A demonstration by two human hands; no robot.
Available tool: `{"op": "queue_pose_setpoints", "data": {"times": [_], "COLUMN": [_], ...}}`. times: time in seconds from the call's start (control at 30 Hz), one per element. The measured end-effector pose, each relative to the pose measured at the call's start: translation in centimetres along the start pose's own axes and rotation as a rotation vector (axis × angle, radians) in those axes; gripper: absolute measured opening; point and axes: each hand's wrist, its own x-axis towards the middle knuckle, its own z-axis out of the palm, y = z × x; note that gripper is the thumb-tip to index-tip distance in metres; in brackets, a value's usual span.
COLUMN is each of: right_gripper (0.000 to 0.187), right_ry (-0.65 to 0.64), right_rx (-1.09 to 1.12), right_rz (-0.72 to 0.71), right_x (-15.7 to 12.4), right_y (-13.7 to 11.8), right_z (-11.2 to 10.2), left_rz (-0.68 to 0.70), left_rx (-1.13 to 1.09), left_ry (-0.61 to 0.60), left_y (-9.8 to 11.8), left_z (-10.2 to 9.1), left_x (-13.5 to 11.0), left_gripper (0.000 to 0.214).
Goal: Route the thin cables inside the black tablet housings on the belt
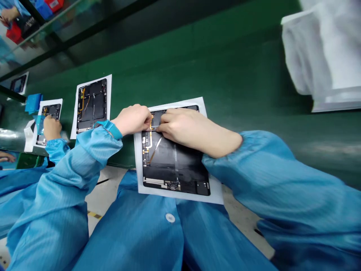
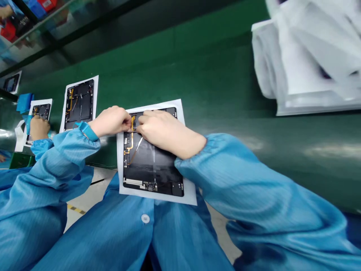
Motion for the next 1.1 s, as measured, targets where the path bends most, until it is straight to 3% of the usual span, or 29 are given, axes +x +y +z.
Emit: {"op": "queue_pose_setpoints", "data": {"times": [0.13, 0.4, 0.77, 0.9, 0.97, 1.03, 1.07, 1.1], "right_gripper": [0.028, 0.031, 0.027, 0.027, 0.028, 0.027, 0.026, 0.024], "right_ry": [-0.014, 0.050, -0.029, 0.034, 0.107, 0.166, 0.189, 0.212], "right_rx": [-0.051, -0.051, -0.058, 0.000, -0.013, -0.026, -0.020, -0.004], "right_rz": [-0.010, 0.019, -0.036, 0.007, 0.068, 0.128, 0.159, 0.190], "right_x": [-0.2, 0.0, -0.4, -1.0, -1.6, -2.4, -2.9, -3.3], "right_y": [-0.3, 0.0, 0.4, 1.3, 1.9, 2.8, 3.3, 3.8], "right_z": [-0.4, 0.8, 0.3, 0.5, 0.6, 0.7, 0.7, 0.8], "left_rz": [-0.011, -0.060, -0.129, -0.015, 0.033, -0.019, -0.071, -0.110], "left_rx": [0.054, -0.095, -0.087, -0.186, -0.297, -0.416, -0.471, -0.535], "left_ry": [0.027, 0.086, -0.004, 0.031, 0.158, 0.327, 0.363, 0.323], "left_y": [0.6, 0.1, 0.9, 0.2, -0.5, -1.2, -1.4, -1.6], "left_z": [0.3, 1.8, 1.1, 1.4, 1.5, 1.7, 1.8, 2.0], "left_x": [-0.6, -1.0, 0.4, 0.7, -0.7, -3.5, -5.4, -7.4], "left_gripper": [0.014, 0.013, 0.005, 0.004, 0.009, 0.017, 0.019, 0.021]}}
